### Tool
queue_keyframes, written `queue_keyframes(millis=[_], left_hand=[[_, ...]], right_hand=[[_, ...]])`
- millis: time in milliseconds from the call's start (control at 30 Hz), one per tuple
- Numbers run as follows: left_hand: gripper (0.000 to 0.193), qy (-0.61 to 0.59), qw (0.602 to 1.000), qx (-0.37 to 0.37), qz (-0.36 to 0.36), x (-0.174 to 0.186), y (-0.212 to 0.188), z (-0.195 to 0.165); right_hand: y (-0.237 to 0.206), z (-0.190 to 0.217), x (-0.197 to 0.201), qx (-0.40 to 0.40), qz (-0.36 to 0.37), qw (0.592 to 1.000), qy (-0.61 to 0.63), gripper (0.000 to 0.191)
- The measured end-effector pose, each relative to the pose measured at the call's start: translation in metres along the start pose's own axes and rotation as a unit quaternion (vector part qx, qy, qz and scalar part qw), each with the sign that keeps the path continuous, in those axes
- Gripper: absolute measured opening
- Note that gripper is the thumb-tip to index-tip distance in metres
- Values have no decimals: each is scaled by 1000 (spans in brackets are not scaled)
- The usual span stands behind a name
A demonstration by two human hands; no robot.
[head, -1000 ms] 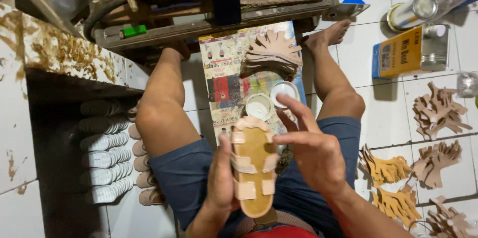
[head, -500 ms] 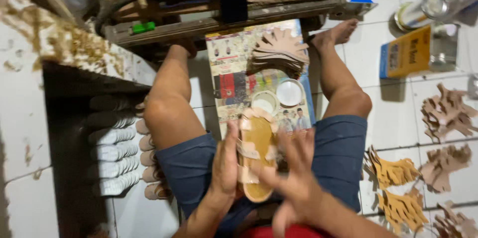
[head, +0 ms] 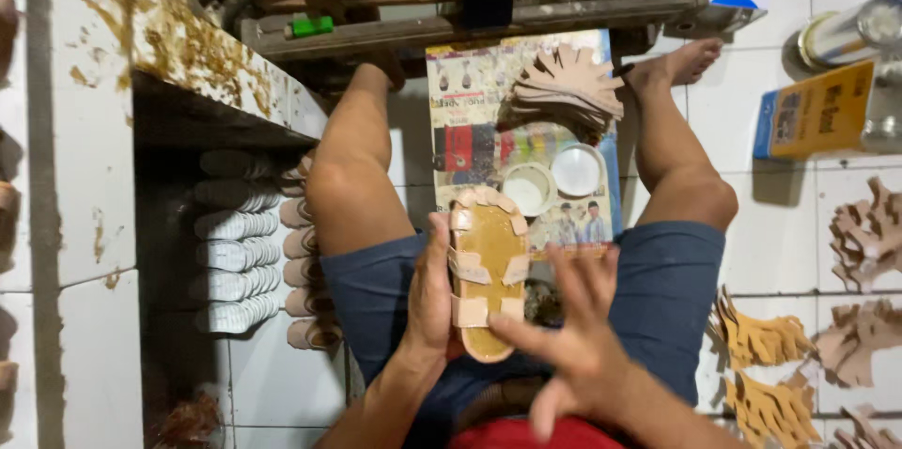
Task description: The person sits on the workshop floor and assembles a leather sandal, pressing and shaping the leather upper onto a wooden last and sole. They apply glue from a small bowl with their fingers, press the straps and edges to bond them, then set the finished sandal on the shelf with others.
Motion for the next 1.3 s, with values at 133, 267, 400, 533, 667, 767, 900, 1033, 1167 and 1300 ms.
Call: queue_keyframes(millis=[133,267,400,533,667,767,900,1033,1167,1300], left_hand=[[68,70,994,25,84,-3,-9,23],[69,-15,1000,26,-4,12,-5,22],[76,-113,993,-31,10,8,-6,-5],[82,-218,973,-33,66,-14,-20,-12],[94,-301,930,-57,206,-32,-45,-14],[95,-347,914,-96,189,-26,-65,-20],[87,-292,912,-203,205,-22,-92,-41],[82,-326,922,-207,40,-1,-102,-38],[72,-105,930,-352,34,7,-118,-33],[67,60,928,-366,-34,12,-120,-22]], right_hand=[[9,-44,-2,-102,-4,994,26,106],[19,-16,-4,-63,28,996,59,109],[10,17,-3,-66,67,977,190,90],[10,11,-3,-23,58,957,283,110],[36,10,-17,-34,117,896,426,151],[60,29,-19,-3,125,899,420,156],[73,53,-26,61,133,918,367,158],[77,56,-24,56,123,872,471,117],[91,61,-3,109,47,957,266,91],[90,75,13,192,-26,964,181,85]])
Point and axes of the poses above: each hand's wrist, its own y-axis towards the middle knuckle, its own x-axis out of the back of the hand, z = x × y, the point moved 5 cm from there along y, towards the middle knuckle, and after that the axes turned 5 degrees about z, right-handed, at the moved point
